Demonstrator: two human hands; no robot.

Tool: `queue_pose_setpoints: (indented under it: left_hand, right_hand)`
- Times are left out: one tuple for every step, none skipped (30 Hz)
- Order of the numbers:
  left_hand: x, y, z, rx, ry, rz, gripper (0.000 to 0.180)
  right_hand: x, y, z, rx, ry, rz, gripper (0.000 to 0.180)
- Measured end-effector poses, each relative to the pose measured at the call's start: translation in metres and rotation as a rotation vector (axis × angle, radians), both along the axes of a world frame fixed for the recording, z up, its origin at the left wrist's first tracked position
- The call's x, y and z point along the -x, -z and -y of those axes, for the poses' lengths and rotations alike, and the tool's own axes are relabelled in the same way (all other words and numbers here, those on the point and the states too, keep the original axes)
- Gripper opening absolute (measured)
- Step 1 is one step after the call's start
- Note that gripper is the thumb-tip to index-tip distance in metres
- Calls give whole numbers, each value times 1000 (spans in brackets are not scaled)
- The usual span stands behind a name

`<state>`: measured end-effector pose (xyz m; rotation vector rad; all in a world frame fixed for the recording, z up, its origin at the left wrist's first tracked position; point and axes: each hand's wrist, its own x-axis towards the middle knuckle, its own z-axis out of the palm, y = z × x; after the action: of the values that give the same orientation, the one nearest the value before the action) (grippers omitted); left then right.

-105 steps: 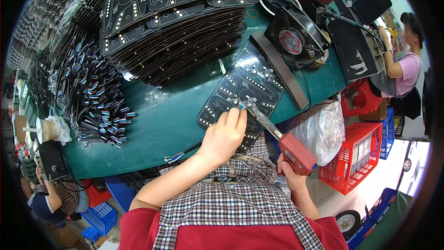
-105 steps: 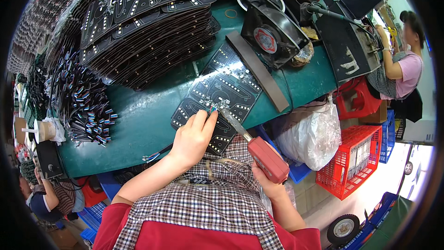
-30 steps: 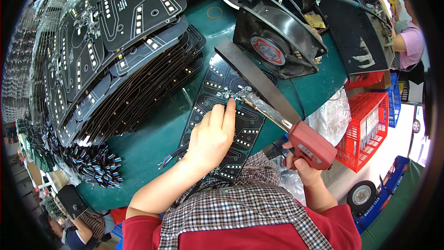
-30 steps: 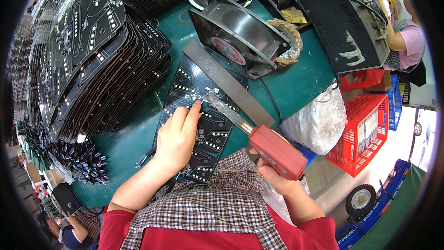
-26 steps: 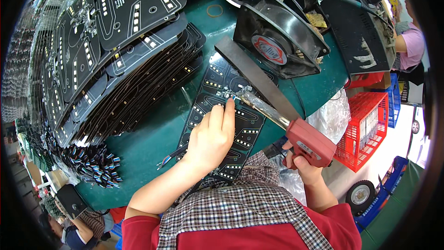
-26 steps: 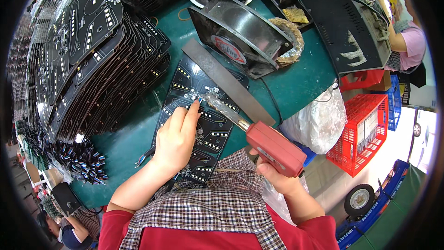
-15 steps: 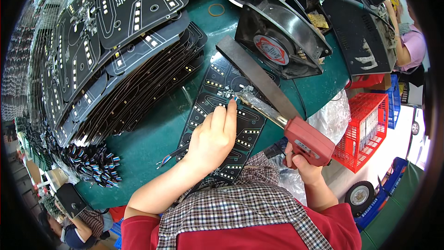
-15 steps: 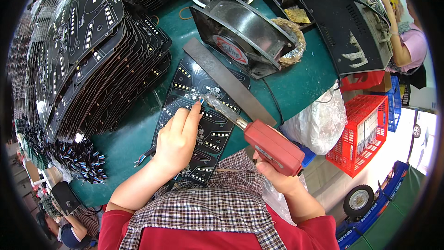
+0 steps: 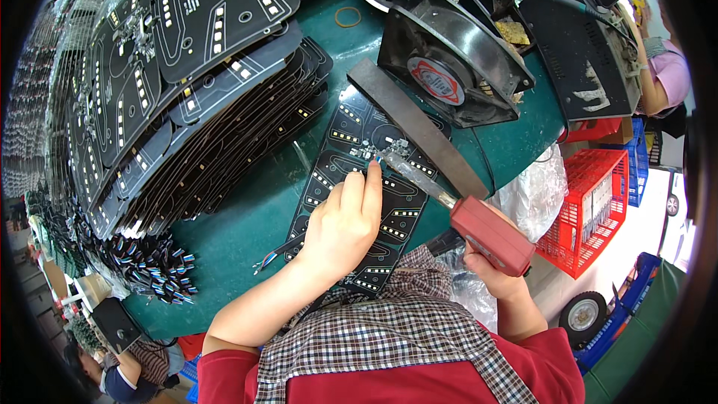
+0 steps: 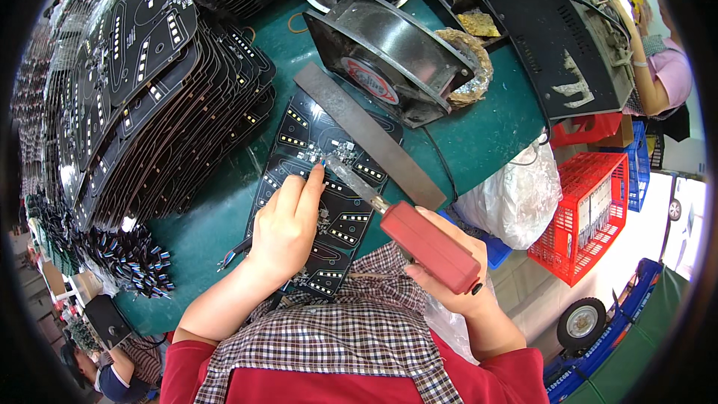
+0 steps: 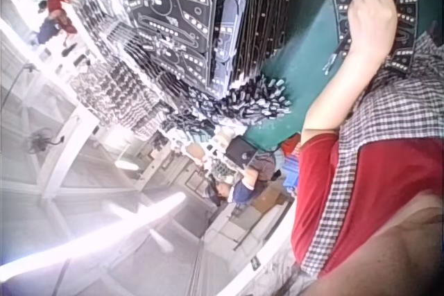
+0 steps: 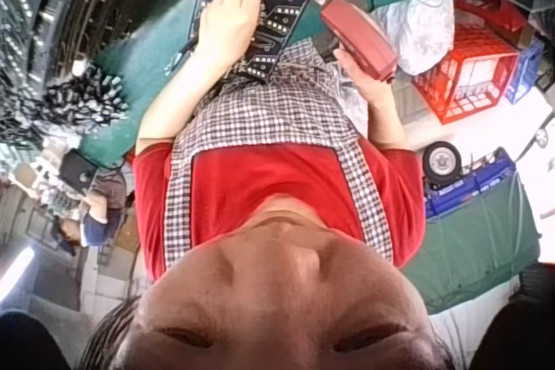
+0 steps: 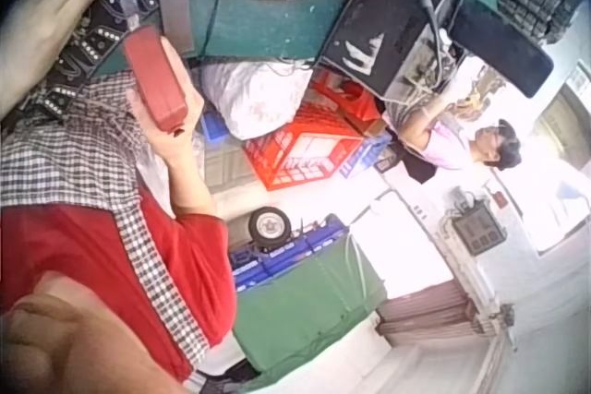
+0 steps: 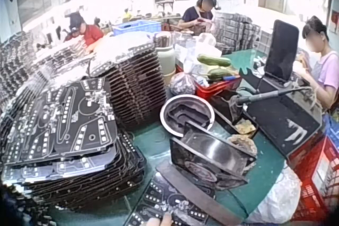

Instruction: The person solders wire harnesses onto circuit boards using a soldering iron and places the finished boards into a bin.

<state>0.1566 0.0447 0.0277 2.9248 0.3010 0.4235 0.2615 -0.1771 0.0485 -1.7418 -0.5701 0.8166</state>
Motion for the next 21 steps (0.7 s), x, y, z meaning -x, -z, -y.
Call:
queue_pose_setpoints:
  left_hand:
    - [0,0,0,-2,0,-5,45]
    - [0,0,0,-5,0,-10,45]
    - [0,-1,0,-4,1,-8,45]
    - [0,-2,0,-13,7,-18,44]
    - [0,-3,0,-23,12,-29,44]
    - [0,-2,0,-23,11,-28,44]
    - [0,-2,-1,-19,11,-18,45]
    - [0,-2,-1,-15,10,-8,45]
    - [0,-2,-1,-16,10,-9,45]
    - [0,-2,0,-15,10,-18,45]
    - [0,-2,0,-14,10,-28,45]
    - [1,-2,1,-15,9,-28,45]
    - [2,-3,2,50,-5,-32,46]
    - [2,-3,3,116,-19,-36,46]
    - [2,-3,3,115,-19,-36,46]
    - [1,-3,3,113,-19,-36,46]
    - [1,-3,3,110,-19,-35,46]
    - [1,-4,3,110,-19,-35,46]
    - [1,-5,3,118,-16,-45,46]
    - [1,-5,4,125,-13,-54,46]
    - [0,-5,3,125,-13,-54,46]
  right_hand:
    - [-1,-4,-3,-7,6,-31,63]
    - [-1,-5,-5,-15,13,-63,63]
    - [-1,-4,-3,-14,14,-61,63]
    - [-2,-2,1,-32,10,-87,65]
    - [-2,0,3,-51,6,-114,68]
    - [-1,-1,3,-51,6,-114,68]
    - [1,-3,2,-126,57,-249,69]
    - [2,-4,1,-201,108,-384,71]
    - [3,-4,1,-202,108,-385,71]
    - [4,-4,1,-192,121,-398,72]
    - [4,-4,1,-182,134,-410,72]
    - [5,-4,1,-182,133,-410,72]
    - [5,-3,2,-170,128,-405,71]
    - [4,-3,2,-157,122,-400,71]
    - [5,-3,0,-157,123,-400,71]
    - [6,-4,-4,-154,137,-334,63]
    - [7,-4,-7,-150,151,-267,58]
    - [7,-3,-7,-150,151,-268,58]
    - [7,-2,-7,-148,148,-267,57]
    - [7,-1,-7,-145,144,-267,56]
    - [7,-1,-7,-145,145,-266,56]
